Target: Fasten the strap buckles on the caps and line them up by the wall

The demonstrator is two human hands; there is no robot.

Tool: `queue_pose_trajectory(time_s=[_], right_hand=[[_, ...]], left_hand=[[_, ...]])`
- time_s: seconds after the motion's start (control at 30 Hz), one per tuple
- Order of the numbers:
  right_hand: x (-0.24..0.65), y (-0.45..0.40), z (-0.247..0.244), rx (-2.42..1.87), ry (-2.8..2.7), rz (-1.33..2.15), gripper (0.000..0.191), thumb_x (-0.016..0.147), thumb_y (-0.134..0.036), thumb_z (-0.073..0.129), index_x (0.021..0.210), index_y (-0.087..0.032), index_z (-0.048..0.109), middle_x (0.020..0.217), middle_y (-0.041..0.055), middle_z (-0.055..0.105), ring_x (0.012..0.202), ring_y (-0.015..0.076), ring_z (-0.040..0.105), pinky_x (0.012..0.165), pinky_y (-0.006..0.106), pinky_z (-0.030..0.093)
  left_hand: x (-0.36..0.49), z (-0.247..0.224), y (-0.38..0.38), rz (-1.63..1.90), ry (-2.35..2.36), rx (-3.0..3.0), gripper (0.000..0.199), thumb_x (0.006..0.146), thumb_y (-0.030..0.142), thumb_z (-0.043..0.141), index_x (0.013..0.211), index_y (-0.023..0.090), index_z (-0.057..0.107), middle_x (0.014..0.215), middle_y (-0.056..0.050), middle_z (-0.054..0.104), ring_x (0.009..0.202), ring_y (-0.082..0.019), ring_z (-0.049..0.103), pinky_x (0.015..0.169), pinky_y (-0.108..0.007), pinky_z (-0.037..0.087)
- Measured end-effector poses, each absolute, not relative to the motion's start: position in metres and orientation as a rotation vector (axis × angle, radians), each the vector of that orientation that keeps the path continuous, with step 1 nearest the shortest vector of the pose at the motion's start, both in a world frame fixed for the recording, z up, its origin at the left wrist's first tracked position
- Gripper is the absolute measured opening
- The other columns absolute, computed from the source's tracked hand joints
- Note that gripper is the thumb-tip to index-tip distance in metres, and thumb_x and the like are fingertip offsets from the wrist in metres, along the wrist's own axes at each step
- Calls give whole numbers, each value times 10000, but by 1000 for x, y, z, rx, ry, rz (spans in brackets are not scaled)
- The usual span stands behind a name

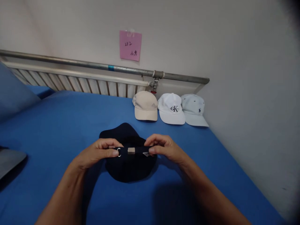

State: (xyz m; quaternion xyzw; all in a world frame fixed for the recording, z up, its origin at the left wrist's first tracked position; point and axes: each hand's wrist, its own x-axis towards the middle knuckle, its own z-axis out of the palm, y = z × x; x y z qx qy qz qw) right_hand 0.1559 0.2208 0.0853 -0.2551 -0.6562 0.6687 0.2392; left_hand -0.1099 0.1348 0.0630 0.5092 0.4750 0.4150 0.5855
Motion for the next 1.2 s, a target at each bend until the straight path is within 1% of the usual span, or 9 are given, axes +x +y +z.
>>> queue_pose_trajectory(time_s=[0.17, 0.27, 0.43, 0.6, 0.8, 0.97, 1.07, 1.13, 1.2], right_hand=[[159, 198, 78, -615, -1668, 1854, 103, 722, -202, 676, 824, -190, 691, 631, -31, 641, 584, 98, 568, 591, 237, 432], [161, 186, 70, -635, -1629, 1805, 84, 719, -199, 669, 798, -185, 695, 623, -25, 642, 591, 103, 579, 605, 242, 441], [165, 166, 61, -672, -1549, 1721, 78, 708, -224, 672, 777, -194, 694, 579, -30, 633, 557, 108, 574, 570, 238, 430], [169, 143, 57, -678, -1472, 1741, 81, 686, -231, 671, 760, -200, 685, 566, -36, 615, 528, 98, 543, 535, 222, 405], [171, 125, 47, -715, -1453, 1705, 82, 676, -239, 647, 745, -197, 659, 554, -43, 563, 490, 88, 482, 486, 213, 343], [170, 112, 42, -800, -1480, 1593, 74, 686, -250, 621, 732, -195, 635, 563, -60, 499, 493, 79, 454, 498, 215, 327], [168, 109, 37, -841, -1509, 1521, 86, 699, -262, 602, 749, -196, 626, 572, -65, 471, 498, 82, 429, 504, 220, 327], [167, 108, 33, -865, -1530, 1463, 104, 712, -274, 589, 773, -200, 629, 567, -67, 452, 505, 89, 414, 510, 224, 328], [167, 108, 29, -881, -1549, 1399, 124, 718, -291, 583, 789, -203, 633, 560, -69, 438, 510, 95, 399, 514, 227, 324]], left_hand=[[-104, 60, 130, 994, 1084, 1085, 231, 727, 376, 760, 870, 195, 761, 737, -31, 702, 634, -104, 581, 620, -199, 435], [-98, 57, 123, 1019, 1092, 1013, 253, 724, 377, 763, 891, 187, 755, 749, -36, 712, 625, -105, 598, 615, -196, 437], [-85, 50, 100, 1029, 1114, 978, 263, 729, 373, 759, 893, 167, 748, 704, -30, 693, 578, -100, 573, 557, -183, 416], [-73, 44, 72, 1126, 1117, 932, 256, 706, 373, 774, 864, 174, 744, 691, -20, 680, 552, -100, 555, 515, -180, 402], [-61, 35, 47, 1204, 1105, 931, 248, 690, 380, 785, 839, 185, 745, 691, -7, 676, 572, -94, 553, 554, -184, 410], [-56, 32, 34, 1161, 1166, 1111, 228, 802, 402, 673, 889, 204, 747, 788, -17, 683, 671, -119, 553, 637, -211, 409], [-53, 35, 26, 1079, 1247, 1261, 255, 791, 399, 668, 924, 193, 741, 845, -36, 665, 746, -152, 539, 694, -243, 403], [-50, 37, 23, 984, 1302, 1348, 291, 776, 410, 662, 949, 184, 720, 833, -33, 634, 746, -157, 512, 693, -258, 389], [-48, 39, 23, 865, 1361, 1441, 329, 800, 455, 597, 948, 176, 688, 802, -19, 592, 727, -151, 478, 673, -259, 373]])
